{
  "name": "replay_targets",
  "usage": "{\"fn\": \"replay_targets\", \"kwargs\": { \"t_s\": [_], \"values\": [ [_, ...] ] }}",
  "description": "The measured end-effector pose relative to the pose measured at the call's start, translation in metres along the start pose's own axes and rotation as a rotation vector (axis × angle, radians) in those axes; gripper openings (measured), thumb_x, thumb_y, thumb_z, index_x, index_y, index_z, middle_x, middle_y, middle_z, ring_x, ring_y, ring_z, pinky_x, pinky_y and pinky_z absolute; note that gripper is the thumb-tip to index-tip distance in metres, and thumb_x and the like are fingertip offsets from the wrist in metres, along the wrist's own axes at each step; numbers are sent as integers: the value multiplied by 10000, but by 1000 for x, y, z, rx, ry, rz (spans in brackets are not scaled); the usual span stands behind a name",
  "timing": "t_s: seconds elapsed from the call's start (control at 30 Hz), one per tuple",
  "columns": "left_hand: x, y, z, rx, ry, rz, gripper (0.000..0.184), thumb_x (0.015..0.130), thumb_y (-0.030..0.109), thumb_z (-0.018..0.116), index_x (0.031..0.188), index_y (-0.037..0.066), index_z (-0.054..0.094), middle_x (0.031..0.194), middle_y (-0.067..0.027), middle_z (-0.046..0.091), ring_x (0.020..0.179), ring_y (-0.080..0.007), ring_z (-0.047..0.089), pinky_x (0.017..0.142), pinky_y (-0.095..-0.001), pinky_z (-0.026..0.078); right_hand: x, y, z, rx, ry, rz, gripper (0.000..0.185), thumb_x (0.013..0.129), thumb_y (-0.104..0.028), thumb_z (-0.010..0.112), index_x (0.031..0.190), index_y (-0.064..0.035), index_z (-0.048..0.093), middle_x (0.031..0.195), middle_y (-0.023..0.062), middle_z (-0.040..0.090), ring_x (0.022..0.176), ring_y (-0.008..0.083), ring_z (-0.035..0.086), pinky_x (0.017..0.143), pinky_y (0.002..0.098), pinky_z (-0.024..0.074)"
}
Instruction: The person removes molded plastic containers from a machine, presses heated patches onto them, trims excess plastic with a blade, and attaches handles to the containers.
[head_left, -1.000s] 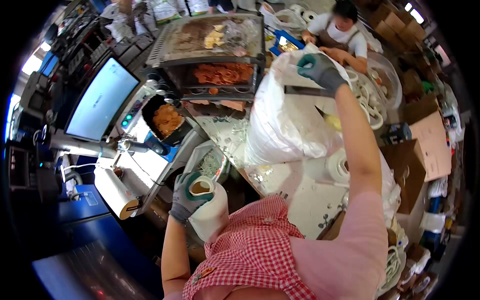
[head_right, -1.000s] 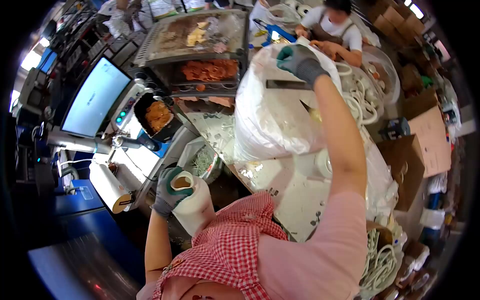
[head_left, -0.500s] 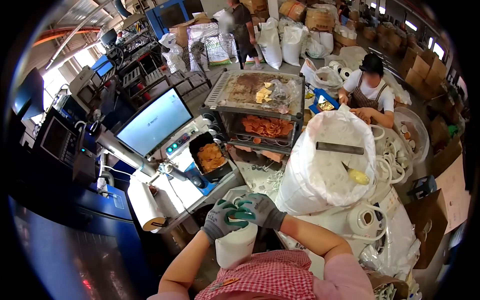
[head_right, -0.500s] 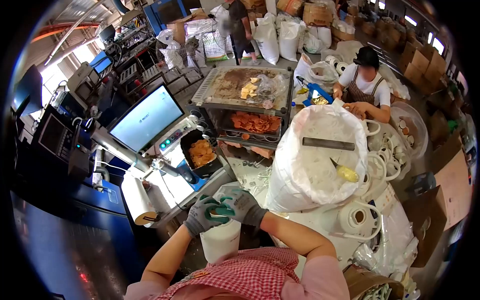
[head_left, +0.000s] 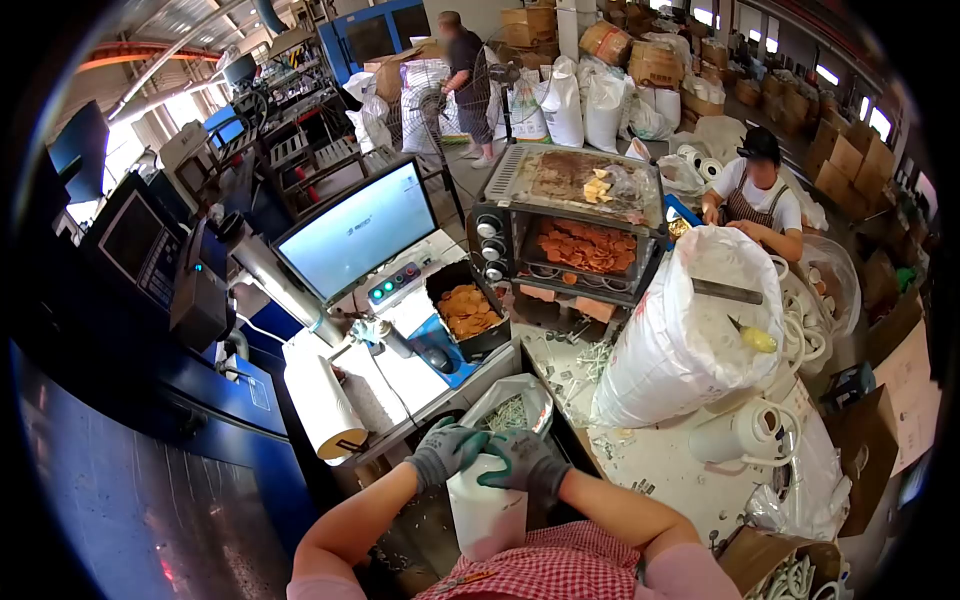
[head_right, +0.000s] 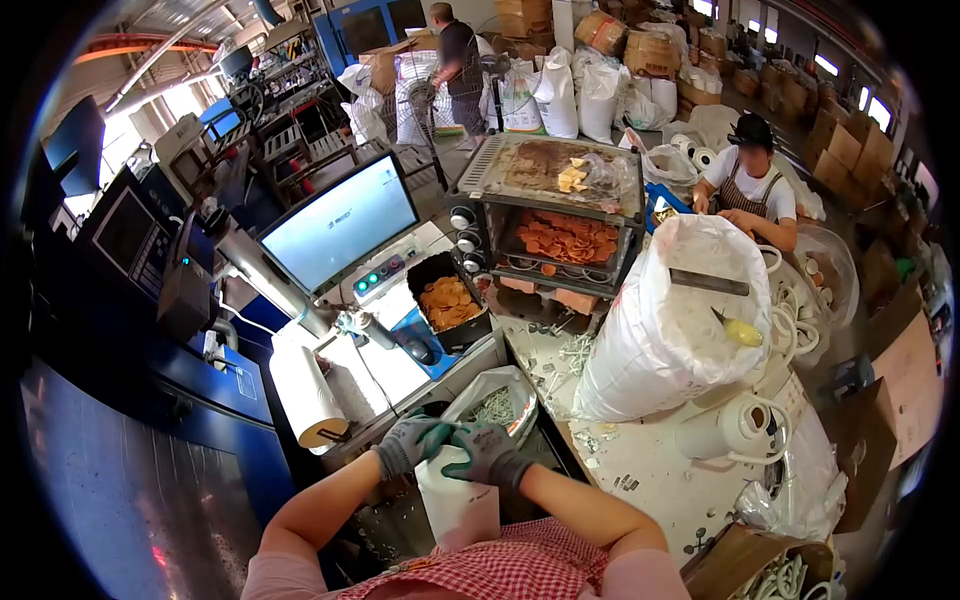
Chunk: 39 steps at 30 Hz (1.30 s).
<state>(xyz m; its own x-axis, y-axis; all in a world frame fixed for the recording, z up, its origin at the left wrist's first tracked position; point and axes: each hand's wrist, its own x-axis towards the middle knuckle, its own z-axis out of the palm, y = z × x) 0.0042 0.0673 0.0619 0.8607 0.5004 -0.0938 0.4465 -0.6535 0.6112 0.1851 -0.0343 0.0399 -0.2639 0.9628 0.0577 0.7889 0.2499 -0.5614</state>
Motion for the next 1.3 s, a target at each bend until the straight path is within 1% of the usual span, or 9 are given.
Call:
{"fn": "replay_targets", "kwargs": {
  "t_s": [0.03, 0.37, 0.63, 0.77, 0.87, 0.97, 1.1, 1.2, 1.3],
  "values": [
    [-5, 9, -8, -45, -84, -260, 343, 883, 293, 562, 1170, 121, 634, 1023, -134, 675, 981, -327, 620, 873, -429, 476, 1, -12, 16, -6, 51, 2, 546, 764, -572, 648, 1059, -113, 650, 1068, 121, 652, 1002, 312, 616, 885, 428, 486],
    [-11, 22, -25, 816, -368, 68, 287, 848, 390, 575, 964, 177, 730, 1106, -94, 660, 1033, -309, 582, 869, -409, 483, -12, -65, 46, -181, 30, 78, 442, 904, -504, 502, 1001, -104, 665, 1011, 122, 653, 924, 302, 629, 821, 434, 492],
    [1, 29, 50, 382, -557, 222, 342, 734, 293, 674, 997, 75, 695, 1154, -151, 589, 1091, -324, 555, 932, -401, 459, -92, -87, 13, -182, 78, 128, 396, 913, -461, 509, 947, -97, 659, 967, 123, 655, 879, 297, 645, 807, 425, 500],
    [-16, 84, 80, 288, -383, 132, 350, 729, 359, 719, 939, 80, 701, 950, -165, 688, 848, -323, 673, 792, -410, 531, -172, -66, 37, -146, 414, 29, 283, 819, -399, 621, 918, -134, 638, 800, 93, 560, 754, 264, 541, 691, 397, 424],
    [-9, 162, 118, 439, -366, 72, 256, 699, 221, 755, 922, 106, 704, 936, -102, 692, 925, -297, 663, 860, -391, 514, -229, -60, 41, -188, 317, 195, 308, 831, -423, 609, 907, -124, 623, 980, 79, 604, 922, 247, 577, 826, 408, 445],
    [0, 263, 159, 708, -587, 70, 314, 642, 218, 813, 901, 96, 682, 929, -112, 692, 917, -295, 663, 837, -389, 519, -316, -78, 20, -172, 375, 444, 371, 837, -479, 607, 1057, -197, 704, 1250, 150, 534, 1177, 405, 468, 923, 544, 445],
    [30, 347, 237, 540, -674, 502, 358, 711, 322, 784, 939, 71, 670, 899, -140, 693, 847, -337, 666, 779, -407, 527, -426, -61, 32, 39, 659, 699, 424, 785, -471, 657, 1097, -184, 664, 1272, 156, 522, 1166, 367, 485, 897, 510, 448],
    [61, 437, 300, -232, -797, 369, 268, 880, 226, 670, 1040, 13, 641, 901, -92, 660, 814, -166, 622, 760, -300, 505, -540, -82, 20, 412, 1150, 664, 361, 739, -298, 771, 1016, -93, 663, 1142, 132, 556, 1047, 311, 572, 899, 427, 478],
    [65, 531, 404, -339, -699, 662, 257, 901, 139, 647, 1116, 0, 622, 1025, -119, 662, 954, -189, 656, 875, -292, 504, -621, -121, 22, 199, 1388, 812, 452, 677, -242, 832, 1028, -42, 630, 1139, 158, 549, 1050, 309, 579, 858, 419, 507]
  ]
}}
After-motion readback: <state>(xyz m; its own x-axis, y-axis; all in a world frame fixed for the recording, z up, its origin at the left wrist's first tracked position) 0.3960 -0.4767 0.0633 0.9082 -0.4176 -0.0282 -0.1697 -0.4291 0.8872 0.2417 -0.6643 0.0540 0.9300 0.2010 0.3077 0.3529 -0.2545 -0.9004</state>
